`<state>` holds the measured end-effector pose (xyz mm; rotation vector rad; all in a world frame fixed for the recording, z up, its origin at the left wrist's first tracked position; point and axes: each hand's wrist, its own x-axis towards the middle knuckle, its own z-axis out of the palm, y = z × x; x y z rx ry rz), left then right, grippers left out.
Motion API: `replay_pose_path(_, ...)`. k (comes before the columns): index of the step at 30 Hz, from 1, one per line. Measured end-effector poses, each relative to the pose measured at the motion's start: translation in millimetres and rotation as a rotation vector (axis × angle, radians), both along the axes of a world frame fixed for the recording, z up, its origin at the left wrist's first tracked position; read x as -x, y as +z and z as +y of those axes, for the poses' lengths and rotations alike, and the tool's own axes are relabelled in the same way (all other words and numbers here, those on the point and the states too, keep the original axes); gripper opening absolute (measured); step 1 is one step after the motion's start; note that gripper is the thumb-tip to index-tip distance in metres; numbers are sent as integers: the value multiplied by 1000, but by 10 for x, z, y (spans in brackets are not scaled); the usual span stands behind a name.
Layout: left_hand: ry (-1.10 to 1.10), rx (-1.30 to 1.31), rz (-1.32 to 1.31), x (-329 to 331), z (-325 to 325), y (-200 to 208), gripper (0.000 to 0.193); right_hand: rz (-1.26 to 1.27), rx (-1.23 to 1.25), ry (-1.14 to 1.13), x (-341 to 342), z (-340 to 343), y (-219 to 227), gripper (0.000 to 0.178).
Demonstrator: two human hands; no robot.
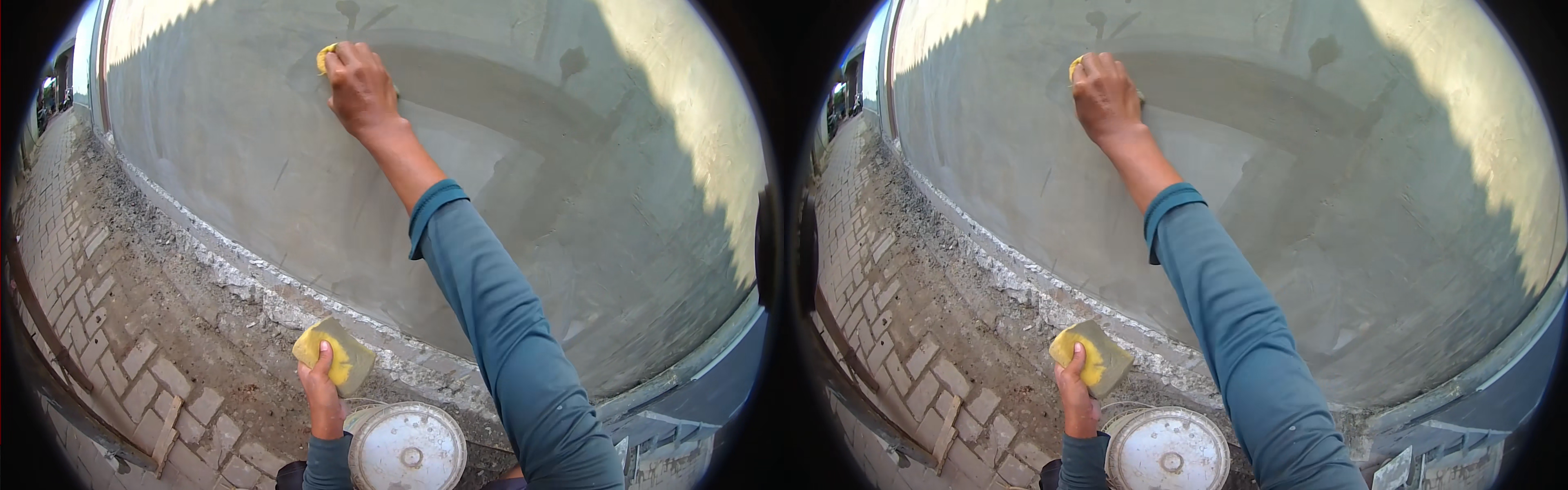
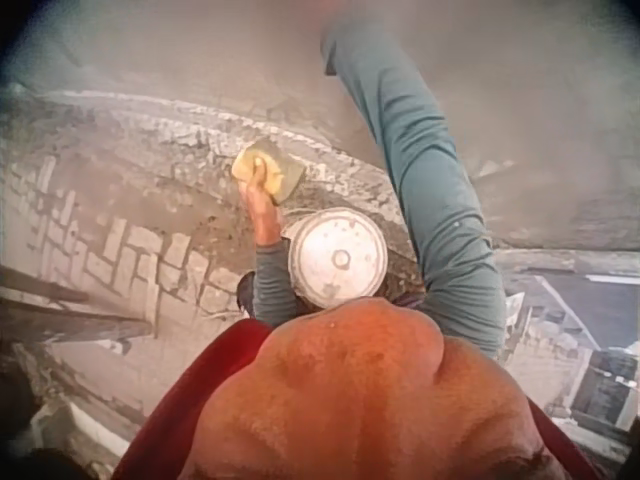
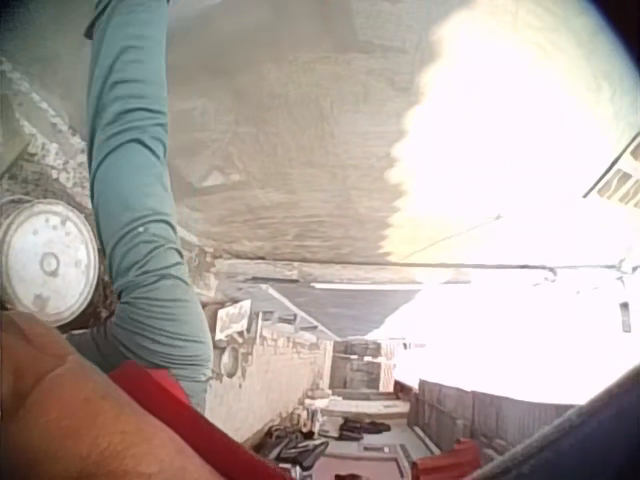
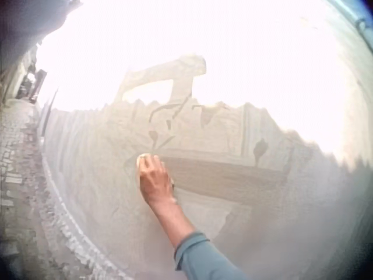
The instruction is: The person wets a sponge in a bucket of water and uses it to wipe and smooth the surface of a freshly plastered concrete wall, including the edges of a wall vent.
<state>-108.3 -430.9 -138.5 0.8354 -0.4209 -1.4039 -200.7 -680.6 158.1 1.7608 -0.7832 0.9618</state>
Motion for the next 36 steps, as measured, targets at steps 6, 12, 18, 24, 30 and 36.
replay_pose_path(6, 11, 3, 47, -56, -120, -149, 42, 144, -236, 44, 8, 502, -280, 23)
replay_pose_path(12, -20, 10, -30, 19, -110, -333, 43, 95, 508, -135, 2159, 2127, 1384, 33)
replay_pose_path(18, -67, 100, -96, 255, 96, -26, 44, -331, 219, -544, 2974, 2396, 1592, 31)
replay_pose_path(24, 37, 482, -137, 744, 132, 840, 55, 134, -446, -96, 2504, 2430, -1467, 42)
replay_pose_path(30, 658, 1688, -954, 1706, -496, 3818, 38, -529, -777, 144, 2682, 3528, -2456, 47)
replay_pose_path(36, 767, 1512, -1346, 2534, -687, 4362, 53, -838, -1058, 273, 2831, 4312, -3049, 33)
